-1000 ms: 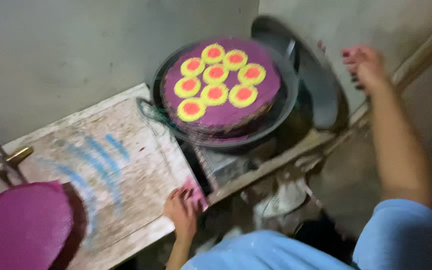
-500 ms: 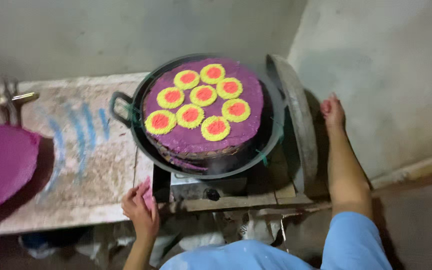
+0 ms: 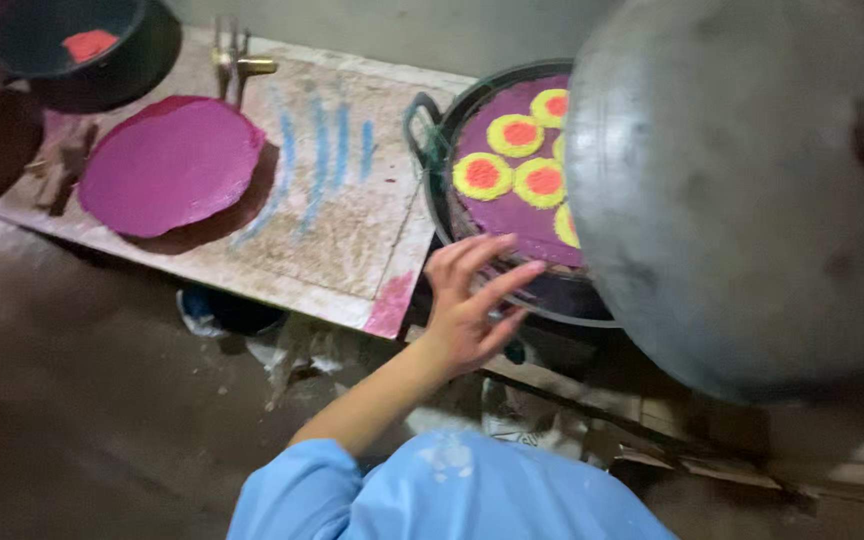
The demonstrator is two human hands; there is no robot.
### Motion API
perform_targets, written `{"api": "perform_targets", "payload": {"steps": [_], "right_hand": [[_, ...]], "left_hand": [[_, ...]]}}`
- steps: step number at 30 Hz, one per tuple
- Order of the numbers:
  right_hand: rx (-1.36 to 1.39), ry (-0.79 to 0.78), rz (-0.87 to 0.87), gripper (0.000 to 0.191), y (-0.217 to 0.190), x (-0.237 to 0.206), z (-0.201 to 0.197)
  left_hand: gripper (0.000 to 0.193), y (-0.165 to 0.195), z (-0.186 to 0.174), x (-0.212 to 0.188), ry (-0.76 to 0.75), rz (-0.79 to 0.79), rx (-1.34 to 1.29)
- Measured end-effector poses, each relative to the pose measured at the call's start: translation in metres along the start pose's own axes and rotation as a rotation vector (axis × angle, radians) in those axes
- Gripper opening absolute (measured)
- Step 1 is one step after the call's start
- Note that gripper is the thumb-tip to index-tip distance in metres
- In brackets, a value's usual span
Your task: The person presses colored powder into flower patterns on round purple boards using small plastic cups, then stacks the finished boards on woven bamboo trays. They later use a wooden hand press to form orange powder rings on a board and handle a white ring on the table.
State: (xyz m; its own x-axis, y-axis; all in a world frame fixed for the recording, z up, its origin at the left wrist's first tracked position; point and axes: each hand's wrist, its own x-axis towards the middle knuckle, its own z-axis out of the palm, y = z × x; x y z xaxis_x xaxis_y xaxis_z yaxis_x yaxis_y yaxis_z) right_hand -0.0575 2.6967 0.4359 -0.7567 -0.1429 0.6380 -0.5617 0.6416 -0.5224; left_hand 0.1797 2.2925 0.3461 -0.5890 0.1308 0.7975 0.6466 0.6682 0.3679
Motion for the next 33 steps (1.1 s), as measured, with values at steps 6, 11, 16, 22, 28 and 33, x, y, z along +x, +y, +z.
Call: {"api": "perform_targets", "payload": {"steps": [6,11,16,22,28,33], "right_hand": [[-0.289,-0.099,-0.184,0.036,-0.058,0.066,0.073],[-0.265,-0.214,-0.121,0.037,-0.057,0.086,0.13],[-0.29,-0.237,-0.053,0.042,-0.053,0.088,0.164],[-0.231,-0.209,-0.061,0.033,-0.043,0.082,0.186],[-0.316,-0.193,-0.099,0.044,-0.034,0.087,0.199],[-0.316,-0.203,-0.011,0.038,-0.028,0.083,0.199]], "left_hand": [[0.051,-0.012,0.023,0.01,-0.035,-0.239,0.073],[0.054,-0.047,0.036,-0.008,0.004,-0.319,0.114],[0.057,-0.068,0.046,-0.019,0.013,-0.375,0.136],[0.058,-0.084,0.051,-0.023,0.004,-0.392,0.152],[0.058,-0.091,0.056,-0.016,0.015,-0.413,0.136],[0.057,-0.091,0.053,-0.014,0.001,-0.42,0.093]]}}
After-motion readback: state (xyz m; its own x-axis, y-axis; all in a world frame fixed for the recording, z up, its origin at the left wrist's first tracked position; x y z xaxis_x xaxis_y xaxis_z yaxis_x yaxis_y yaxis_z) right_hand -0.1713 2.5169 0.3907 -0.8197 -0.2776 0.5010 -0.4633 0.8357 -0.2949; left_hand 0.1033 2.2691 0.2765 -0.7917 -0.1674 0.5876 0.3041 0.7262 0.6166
